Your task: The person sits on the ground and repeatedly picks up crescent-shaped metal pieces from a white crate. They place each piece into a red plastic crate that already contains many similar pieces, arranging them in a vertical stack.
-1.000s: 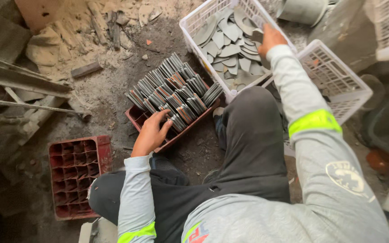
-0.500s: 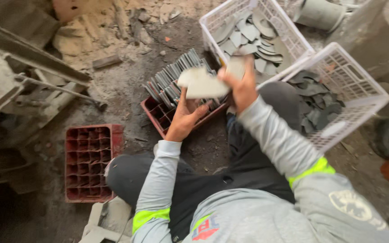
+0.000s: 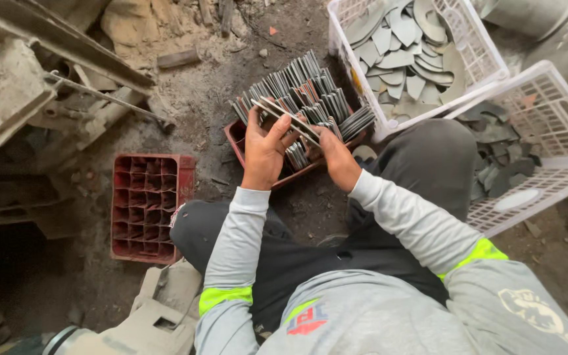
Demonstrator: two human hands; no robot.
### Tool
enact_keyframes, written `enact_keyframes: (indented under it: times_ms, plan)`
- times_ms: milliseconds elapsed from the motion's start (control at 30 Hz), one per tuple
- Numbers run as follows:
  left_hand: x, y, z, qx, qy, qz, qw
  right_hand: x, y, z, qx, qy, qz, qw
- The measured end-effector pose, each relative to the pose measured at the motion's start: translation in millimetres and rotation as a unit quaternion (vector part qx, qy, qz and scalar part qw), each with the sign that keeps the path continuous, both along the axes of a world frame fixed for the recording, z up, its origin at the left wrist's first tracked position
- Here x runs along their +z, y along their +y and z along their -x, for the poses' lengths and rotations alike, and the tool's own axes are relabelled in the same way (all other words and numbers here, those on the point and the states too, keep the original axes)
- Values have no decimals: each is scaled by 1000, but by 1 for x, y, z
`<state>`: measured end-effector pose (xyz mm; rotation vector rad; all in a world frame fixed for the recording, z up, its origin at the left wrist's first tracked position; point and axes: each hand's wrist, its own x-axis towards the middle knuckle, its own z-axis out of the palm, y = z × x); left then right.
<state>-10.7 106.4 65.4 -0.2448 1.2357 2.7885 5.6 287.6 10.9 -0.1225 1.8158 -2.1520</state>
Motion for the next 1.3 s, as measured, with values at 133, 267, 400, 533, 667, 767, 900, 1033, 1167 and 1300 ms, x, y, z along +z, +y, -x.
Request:
enact_keyframes:
  times_ms: [133,267,400,533,667,767,900,1033,1167,1300]
  plan:
    - [-13,-1,5,18,-58,22,998,1,6,-3,34,257,-235,937]
    - [-25,-11,3,-7,-60,52,997,2,5,2,64,106,-175,977]
    - [-34,-20,2,-38,-37,-9,999,5,2,5,91,91,-137,982]
    - [-37,-15,1,-36,-63,31,997,15,1,-1,62,288,-255,921]
    - [-36,-12,2,-17,-78,46,996,28,-2,-3,74,279,-293,912]
    - [-33,-18,5,-26,-45,31,998,36,0,-2,92,365,-275,885]
    - [-28,-28,6,-63,-10,-41,997,44,2,-5,124,317,-254,905]
    - [-23,-31,3,-88,18,-73,993,42,0,-7,125,312,-288,897]
    - [-18,-31,0,-98,37,-76,992,35,2,-4,111,335,-248,902]
    - [-12,-35,1,-94,18,-68,993,38,3,-4,139,300,-248,911]
